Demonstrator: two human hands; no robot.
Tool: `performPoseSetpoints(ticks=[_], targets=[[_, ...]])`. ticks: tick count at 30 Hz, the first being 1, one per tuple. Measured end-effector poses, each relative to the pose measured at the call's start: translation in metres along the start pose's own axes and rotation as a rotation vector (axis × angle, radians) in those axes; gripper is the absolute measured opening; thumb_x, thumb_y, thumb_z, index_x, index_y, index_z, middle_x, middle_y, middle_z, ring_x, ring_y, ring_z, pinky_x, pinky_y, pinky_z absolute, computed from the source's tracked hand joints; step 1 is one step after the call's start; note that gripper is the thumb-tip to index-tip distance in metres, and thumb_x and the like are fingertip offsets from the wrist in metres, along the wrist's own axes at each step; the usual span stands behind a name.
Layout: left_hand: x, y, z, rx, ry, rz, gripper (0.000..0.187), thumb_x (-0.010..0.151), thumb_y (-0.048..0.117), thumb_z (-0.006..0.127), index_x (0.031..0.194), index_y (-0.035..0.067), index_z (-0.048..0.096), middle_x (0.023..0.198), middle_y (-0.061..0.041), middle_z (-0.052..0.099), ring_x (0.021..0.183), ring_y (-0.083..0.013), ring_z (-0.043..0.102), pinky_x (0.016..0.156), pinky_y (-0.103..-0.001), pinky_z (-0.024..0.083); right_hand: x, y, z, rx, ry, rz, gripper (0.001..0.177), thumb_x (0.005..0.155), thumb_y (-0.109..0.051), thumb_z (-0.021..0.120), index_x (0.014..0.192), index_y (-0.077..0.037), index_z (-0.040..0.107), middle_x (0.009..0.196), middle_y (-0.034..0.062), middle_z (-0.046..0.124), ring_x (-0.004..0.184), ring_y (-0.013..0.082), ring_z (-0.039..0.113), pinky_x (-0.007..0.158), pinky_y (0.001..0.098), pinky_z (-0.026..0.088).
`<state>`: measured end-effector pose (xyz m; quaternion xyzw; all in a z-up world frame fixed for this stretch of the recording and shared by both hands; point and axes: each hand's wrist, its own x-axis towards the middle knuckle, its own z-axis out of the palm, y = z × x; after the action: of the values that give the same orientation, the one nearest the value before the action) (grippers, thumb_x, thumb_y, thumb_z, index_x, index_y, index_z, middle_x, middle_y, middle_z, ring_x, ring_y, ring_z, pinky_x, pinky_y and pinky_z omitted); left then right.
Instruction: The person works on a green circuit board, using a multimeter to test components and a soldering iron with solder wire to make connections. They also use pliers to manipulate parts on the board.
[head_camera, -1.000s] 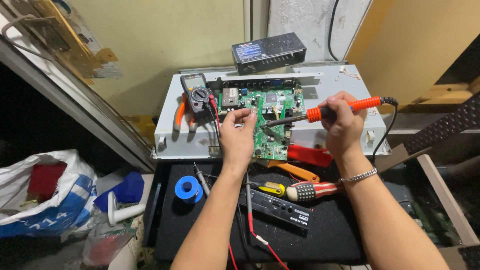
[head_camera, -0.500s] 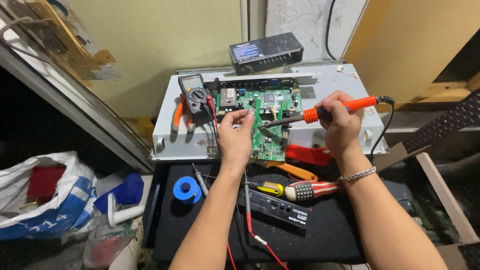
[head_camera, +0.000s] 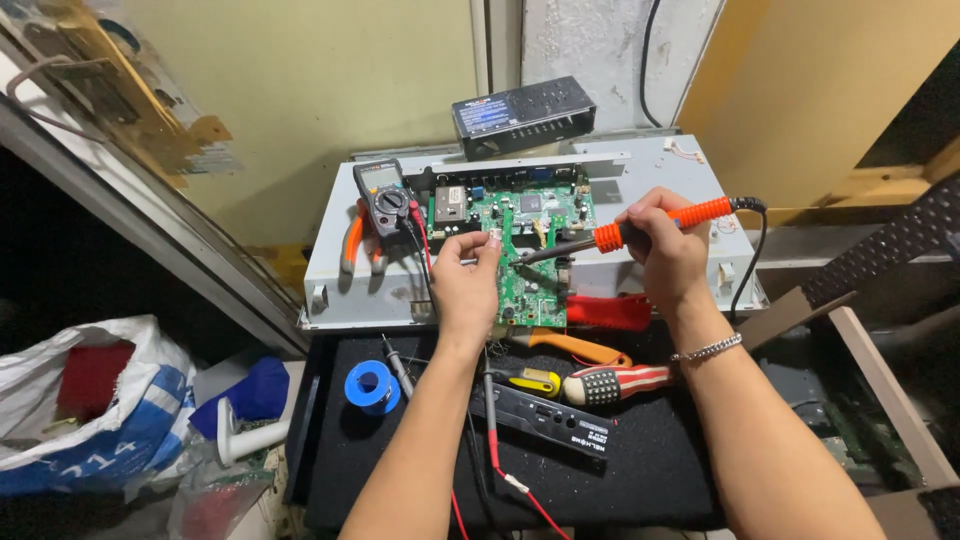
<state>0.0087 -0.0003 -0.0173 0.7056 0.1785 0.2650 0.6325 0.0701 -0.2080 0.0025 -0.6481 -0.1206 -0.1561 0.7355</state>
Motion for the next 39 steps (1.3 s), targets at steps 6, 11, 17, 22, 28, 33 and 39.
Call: performPoseSetpoints(ticks=[6, 11, 17, 22, 28, 33, 39], targets=[[-0.007, 0.007, -0.004, 0.226, 0.019, 0.130, 0.020, 0.084, 0.019, 0.075, 0.103, 0.012, 0.072, 0.077, -0.002, 0.072, 0.064, -0.0172, 0.066, 0.060, -0.031, 0.050, 0.013, 0.007, -0.017, 0.300, 0.196, -0.026, 0.027, 0.088, -0.026, 0.060, 0.079, 0.000, 0.060, 0.048, 0.0040, 0.024, 0.039, 0.0085, 0.024, 0.041, 0.0231, 0.021], [-0.013, 0.018, -0.004, 0.200, 0.080, 0.367, 0.017, 0.085, 0.016, 0.074, 0.101, 0.009, 0.071, 0.072, -0.007, 0.069, 0.066, -0.0261, 0.067, 0.061, -0.036, 0.052, 0.020, 0.016, -0.021, 0.308, 0.265, -0.056, 0.025, 0.091, -0.026, 0.060, 0.082, -0.003, 0.061, 0.047, 0.0044, 0.028, 0.038, 0.0090, 0.029, 0.040, 0.0231, 0.025], [-0.037, 0.075, -0.030, 0.101, 0.163, 0.851, 0.012, 0.103, 0.023, 0.059, 0.105, 0.012, 0.064, 0.076, 0.001, 0.063, 0.060, -0.0120, 0.058, 0.053, -0.029, 0.047, 0.000, -0.018, 0.004, 0.315, 0.327, 0.024, 0.020, 0.095, -0.031, 0.058, 0.084, -0.015, 0.057, 0.065, 0.0016, 0.047, 0.050, 0.0114, 0.041, 0.045, 0.0241, 0.029], [-0.060, 0.142, -0.061, -0.030, 0.149, 1.105, 0.008, 0.107, 0.021, 0.059, 0.110, 0.015, 0.061, 0.059, 0.005, 0.052, 0.047, -0.0043, 0.042, 0.046, -0.024, 0.034, -0.008, -0.024, 0.001, 0.334, 0.323, 0.137, 0.015, 0.097, -0.034, 0.060, 0.092, -0.020, 0.061, 0.076, -0.0010, 0.054, 0.059, 0.0066, 0.047, 0.051, 0.0203, 0.037], [-0.085, 0.154, -0.133, 0.138, 0.107, 0.866, 0.026, 0.104, 0.040, 0.054, 0.107, 0.017, 0.066, 0.061, 0.007, 0.048, 0.051, -0.0058, 0.041, 0.047, -0.024, 0.035, -0.006, -0.026, -0.002, 0.377, 0.300, 0.136, 0.014, 0.098, -0.032, 0.063, 0.091, -0.020, 0.059, 0.067, -0.0031, 0.052, 0.056, 0.0042, 0.048, 0.048, 0.0199, 0.036], [-0.094, 0.051, -0.196, 0.820, -0.037, 0.127, 0.073, 0.082, 0.047, 0.071, 0.145, 0.017, 0.050, 0.136, -0.006, 0.056, 0.111, -0.0268, 0.062, 0.098, -0.044, 0.045, -0.009, -0.032, -0.004, 0.409, 0.230, 0.131, 0.015, 0.101, -0.028, 0.061, 0.090, -0.017, 0.059, 0.070, -0.0010, 0.050, 0.056, 0.0076, 0.048, 0.046, 0.0206, 0.036], [-0.098, 0.013, -0.197, 0.659, -0.116, 0.027, 0.052, 0.081, 0.042, 0.074, 0.128, 0.019, 0.068, 0.099, 0.001, 0.071, 0.086, -0.0151, 0.062, 0.089, -0.031, 0.048, -0.011, -0.028, -0.001, 0.349, 0.191, 0.114, 0.017, 0.104, -0.030, 0.059, 0.098, -0.015, 0.061, 0.068, -0.0017, 0.055, 0.055, 0.0077, 0.052, 0.047, 0.0204, 0.038]])
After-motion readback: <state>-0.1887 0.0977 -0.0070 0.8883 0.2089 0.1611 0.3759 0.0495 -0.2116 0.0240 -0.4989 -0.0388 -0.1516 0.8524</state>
